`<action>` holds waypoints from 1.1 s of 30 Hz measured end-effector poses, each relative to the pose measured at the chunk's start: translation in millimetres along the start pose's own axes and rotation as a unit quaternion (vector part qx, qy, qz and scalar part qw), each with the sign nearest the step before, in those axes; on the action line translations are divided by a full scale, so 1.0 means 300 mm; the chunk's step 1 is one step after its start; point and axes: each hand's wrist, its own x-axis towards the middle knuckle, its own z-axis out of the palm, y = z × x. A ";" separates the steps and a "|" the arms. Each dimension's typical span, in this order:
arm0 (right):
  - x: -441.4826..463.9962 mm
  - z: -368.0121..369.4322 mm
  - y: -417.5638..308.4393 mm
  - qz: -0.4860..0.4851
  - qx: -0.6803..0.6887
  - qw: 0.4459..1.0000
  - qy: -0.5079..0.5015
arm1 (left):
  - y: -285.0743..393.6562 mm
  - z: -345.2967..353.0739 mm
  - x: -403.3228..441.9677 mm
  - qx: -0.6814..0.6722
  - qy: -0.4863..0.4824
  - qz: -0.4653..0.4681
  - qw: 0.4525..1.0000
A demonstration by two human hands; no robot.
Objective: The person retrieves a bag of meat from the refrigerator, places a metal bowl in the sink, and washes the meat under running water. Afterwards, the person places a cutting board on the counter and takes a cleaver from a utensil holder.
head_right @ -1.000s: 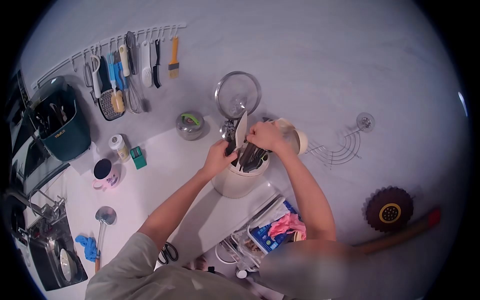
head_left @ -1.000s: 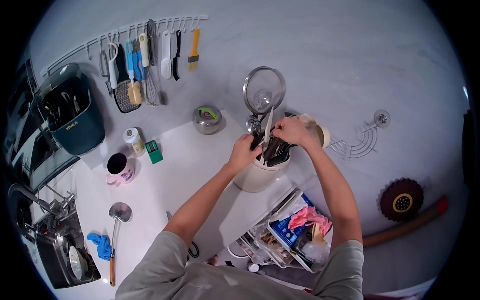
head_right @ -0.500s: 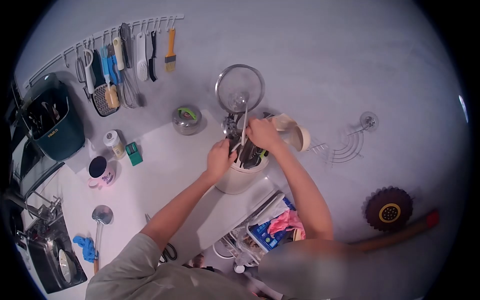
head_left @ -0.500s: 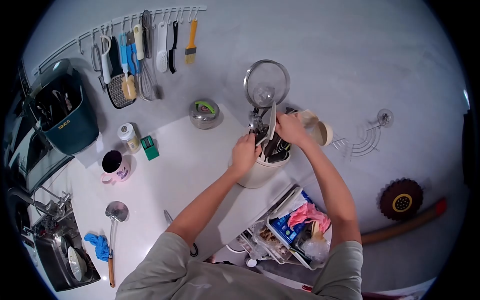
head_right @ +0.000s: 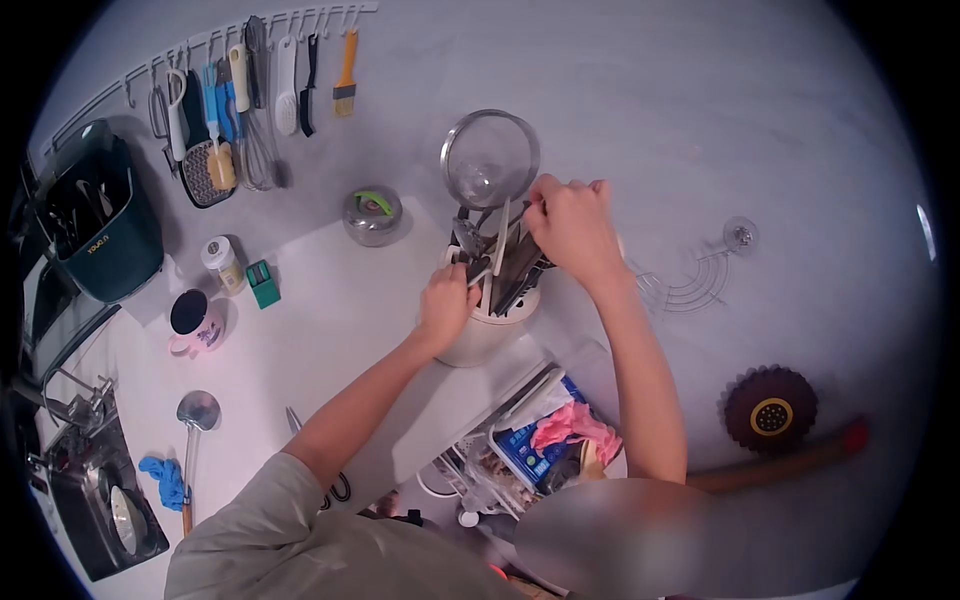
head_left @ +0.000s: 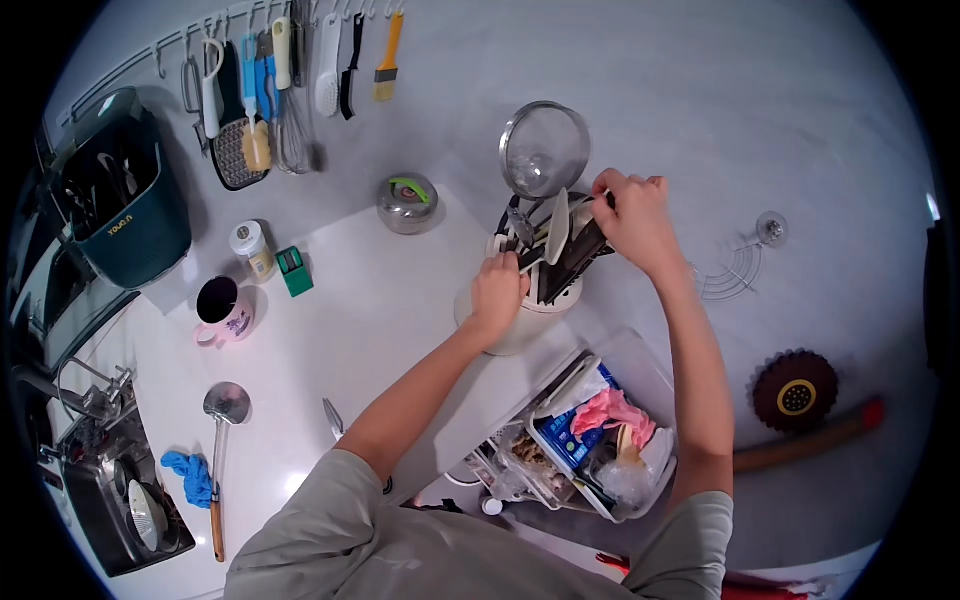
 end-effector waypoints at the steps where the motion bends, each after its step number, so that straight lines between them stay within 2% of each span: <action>1: -0.003 -0.021 0.011 0.004 0.000 1.000 0.016 | -0.002 0.006 -0.002 0.001 -0.004 0.003 1.000; 6: -0.012 -0.214 0.053 0.038 0.022 0.996 0.082 | -0.015 0.000 -0.001 -0.017 -0.012 0.003 1.000; 9: -0.048 -0.386 0.050 0.094 0.092 0.979 0.156 | -0.003 -0.037 -0.006 -0.056 -0.038 0.003 0.998; 11: -0.092 -0.492 0.061 0.091 0.085 0.968 0.217 | -0.003 -0.065 -0.015 -0.101 -0.048 0.002 0.994; 14: -0.161 -0.590 0.070 0.040 0.159 0.930 0.329 | -0.003 -0.129 -0.057 -0.185 -0.036 -0.011 0.982; 17: -0.212 -0.629 0.020 0.010 0.218 0.885 0.410 | -0.002 -0.237 -0.127 -0.155 0.065 0.001 0.986; 18: -0.223 -0.620 -0.001 0.020 0.242 0.868 0.434 | 0.032 -0.333 -0.153 -0.174 0.035 -0.039 0.983; 19: -0.231 -0.602 -0.022 0.031 0.268 0.849 0.454 | 0.044 -0.411 -0.171 -0.255 -0.010 -0.063 0.965; 21: -0.228 -0.536 -0.083 -0.006 0.383 0.805 0.453 | 0.047 -0.563 -0.235 -0.410 -0.097 -0.110 0.900; 22: -0.219 -0.491 -0.137 -0.019 0.426 0.784 0.451 | 0.051 -0.645 -0.276 -0.518 -0.106 -0.116 0.841; 24: -0.192 -0.392 -0.259 -0.036 0.511 0.735 0.445 | 0.060 -0.811 -0.362 -0.711 -0.108 -0.106 0.687; 27: -0.160 -0.246 -0.489 -0.030 0.651 0.664 0.365 | 0.083 -1.059 -0.511 -0.784 0.017 -0.130 0.607; 28: -0.156 -0.208 -0.592 -0.030 0.686 0.645 0.337 | 0.062 -1.134 -0.573 -0.786 0.058 -0.123 0.603; 31: -0.151 -0.100 -0.924 -0.023 0.779 0.578 0.241 | 0.042 -1.397 -0.775 -0.653 0.184 -0.150 0.719; 32: -0.155 -0.064 -1.045 -0.022 0.806 0.554 0.208 | 0.020 -1.486 -0.854 -0.675 0.216 -0.136 0.692; 33: -0.166 -0.034 -1.173 -0.020 0.830 0.530 0.175 | 0.001 -1.576 -0.939 -0.659 0.243 -0.133 0.699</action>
